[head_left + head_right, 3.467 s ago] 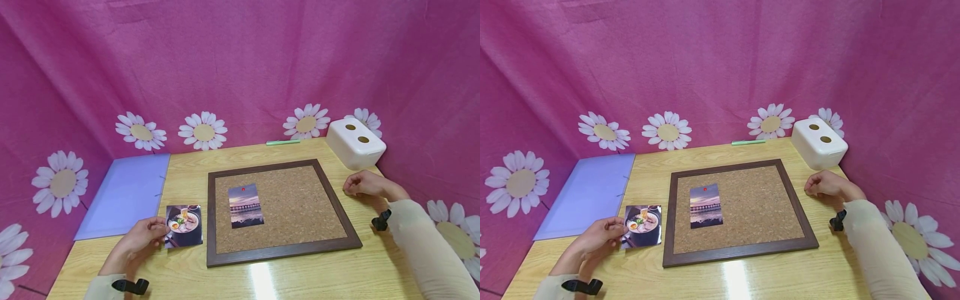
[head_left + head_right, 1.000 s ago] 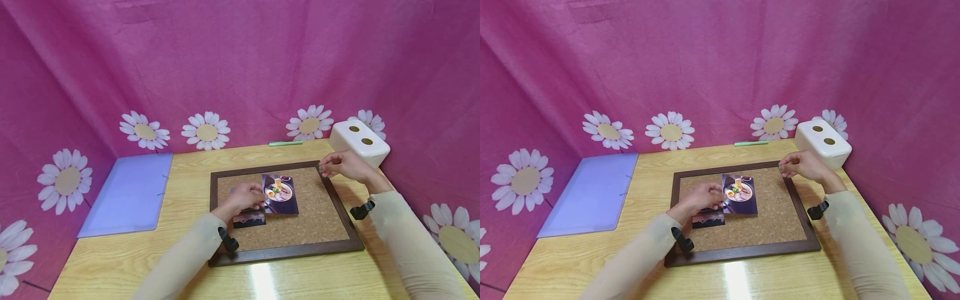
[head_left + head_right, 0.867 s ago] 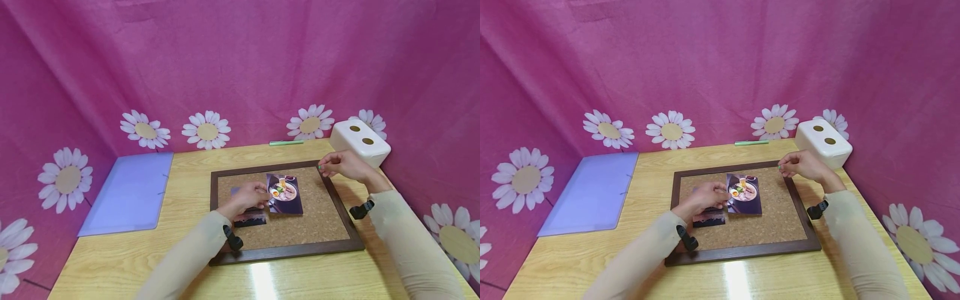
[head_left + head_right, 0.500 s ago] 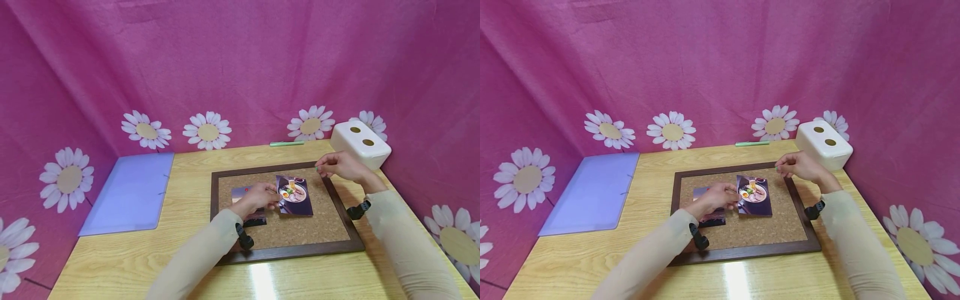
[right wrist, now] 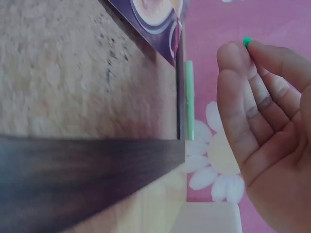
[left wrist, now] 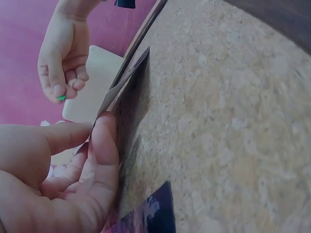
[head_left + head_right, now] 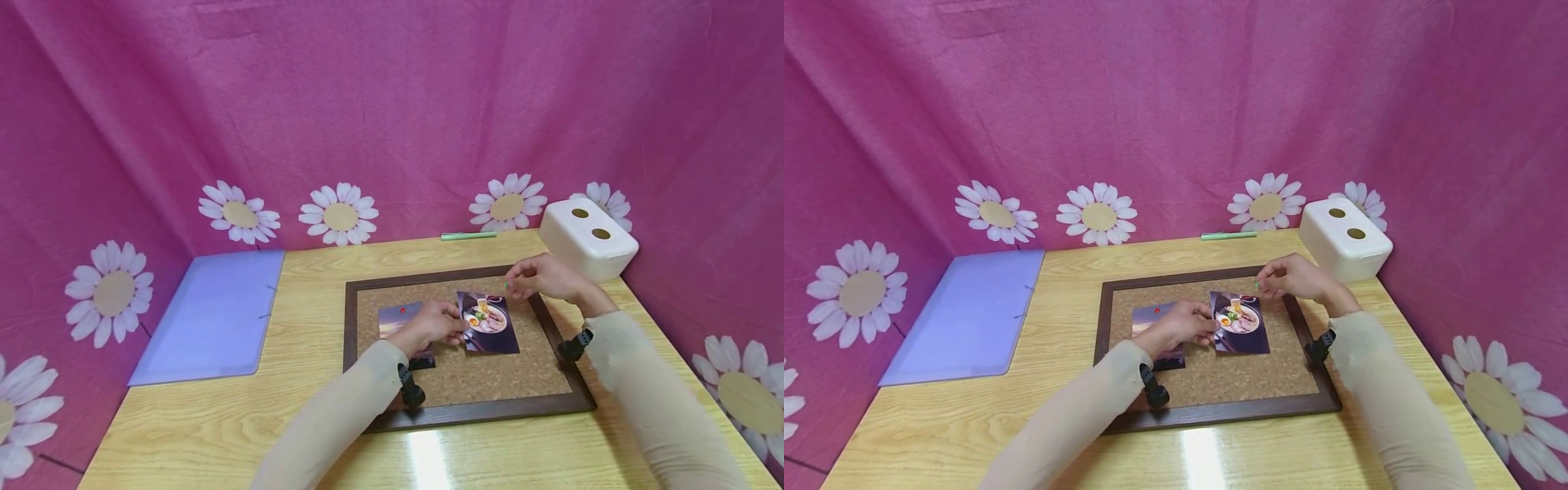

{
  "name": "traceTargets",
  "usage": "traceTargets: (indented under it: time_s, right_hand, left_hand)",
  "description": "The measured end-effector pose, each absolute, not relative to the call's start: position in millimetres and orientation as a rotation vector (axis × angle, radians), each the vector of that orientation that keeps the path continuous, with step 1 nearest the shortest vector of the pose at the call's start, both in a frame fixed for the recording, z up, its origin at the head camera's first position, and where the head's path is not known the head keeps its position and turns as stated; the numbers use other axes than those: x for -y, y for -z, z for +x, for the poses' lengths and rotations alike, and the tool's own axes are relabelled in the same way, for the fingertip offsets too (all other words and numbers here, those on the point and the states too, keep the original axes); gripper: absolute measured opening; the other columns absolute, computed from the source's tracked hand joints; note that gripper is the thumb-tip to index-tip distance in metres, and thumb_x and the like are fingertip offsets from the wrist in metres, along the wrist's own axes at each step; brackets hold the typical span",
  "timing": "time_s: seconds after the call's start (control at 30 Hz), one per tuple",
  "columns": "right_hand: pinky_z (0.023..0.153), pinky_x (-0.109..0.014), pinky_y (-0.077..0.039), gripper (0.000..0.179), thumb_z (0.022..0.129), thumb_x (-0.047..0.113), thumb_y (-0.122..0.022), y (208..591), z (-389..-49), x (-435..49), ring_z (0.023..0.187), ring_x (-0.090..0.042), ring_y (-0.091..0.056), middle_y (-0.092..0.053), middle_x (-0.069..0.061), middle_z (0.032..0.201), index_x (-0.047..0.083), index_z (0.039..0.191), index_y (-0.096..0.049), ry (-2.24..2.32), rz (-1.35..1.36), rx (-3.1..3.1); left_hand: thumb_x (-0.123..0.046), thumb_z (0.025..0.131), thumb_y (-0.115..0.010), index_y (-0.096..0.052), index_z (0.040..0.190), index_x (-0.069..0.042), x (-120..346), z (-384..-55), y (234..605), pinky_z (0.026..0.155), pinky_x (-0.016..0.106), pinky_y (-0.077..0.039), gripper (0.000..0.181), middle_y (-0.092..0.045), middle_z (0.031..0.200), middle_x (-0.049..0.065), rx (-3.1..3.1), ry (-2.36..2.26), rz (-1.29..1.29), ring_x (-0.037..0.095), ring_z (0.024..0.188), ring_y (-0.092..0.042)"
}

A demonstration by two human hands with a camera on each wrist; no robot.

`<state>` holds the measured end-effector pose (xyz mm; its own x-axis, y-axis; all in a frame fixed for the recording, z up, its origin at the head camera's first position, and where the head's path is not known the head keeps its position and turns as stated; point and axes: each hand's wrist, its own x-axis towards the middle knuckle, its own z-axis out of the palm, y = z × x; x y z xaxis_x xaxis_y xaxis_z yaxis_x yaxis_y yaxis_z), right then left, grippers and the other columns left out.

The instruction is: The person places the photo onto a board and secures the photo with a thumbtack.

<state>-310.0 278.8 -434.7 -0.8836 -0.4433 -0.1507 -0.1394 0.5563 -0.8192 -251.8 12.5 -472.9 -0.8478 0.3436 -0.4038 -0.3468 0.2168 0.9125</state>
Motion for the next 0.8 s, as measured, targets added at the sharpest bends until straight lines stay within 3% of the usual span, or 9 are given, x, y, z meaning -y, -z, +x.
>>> traceTargets:
  time_s: [0.5, 0.8]
  right_hand:
    - [0.060, -0.029, -0.051, 0.014, 0.095, 0.013, -0.065, 460, -321, -249, 0.071, -0.016, -0.061, -0.069, -0.006, 0.083, 0.004, 0.102, -0.072, 0.994, -0.547, -2.371]
    - [0.053, -0.024, -0.041, 0.012, 0.095, 0.013, -0.066, 463, -324, -243, 0.065, -0.014, -0.054, -0.065, -0.002, 0.077, 0.004, 0.098, -0.073, 0.926, -0.612, -2.421]
  left_hand:
    - [-0.001, 0.091, -0.070, -0.058, 0.090, -0.004, -18, -249, 477, 0.048, 0.018, -0.052, 0.012, -0.062, 0.063, 0.004, -1.981, -1.642, -0.003, 0.008, 0.050, -0.058]
    - [0.004, 0.089, -0.069, -0.061, 0.105, 0.001, -19, -248, 476, 0.049, 0.018, -0.053, 0.018, -0.064, 0.066, 0.005, -1.969, -1.650, -0.019, 0.008, 0.050, -0.060]
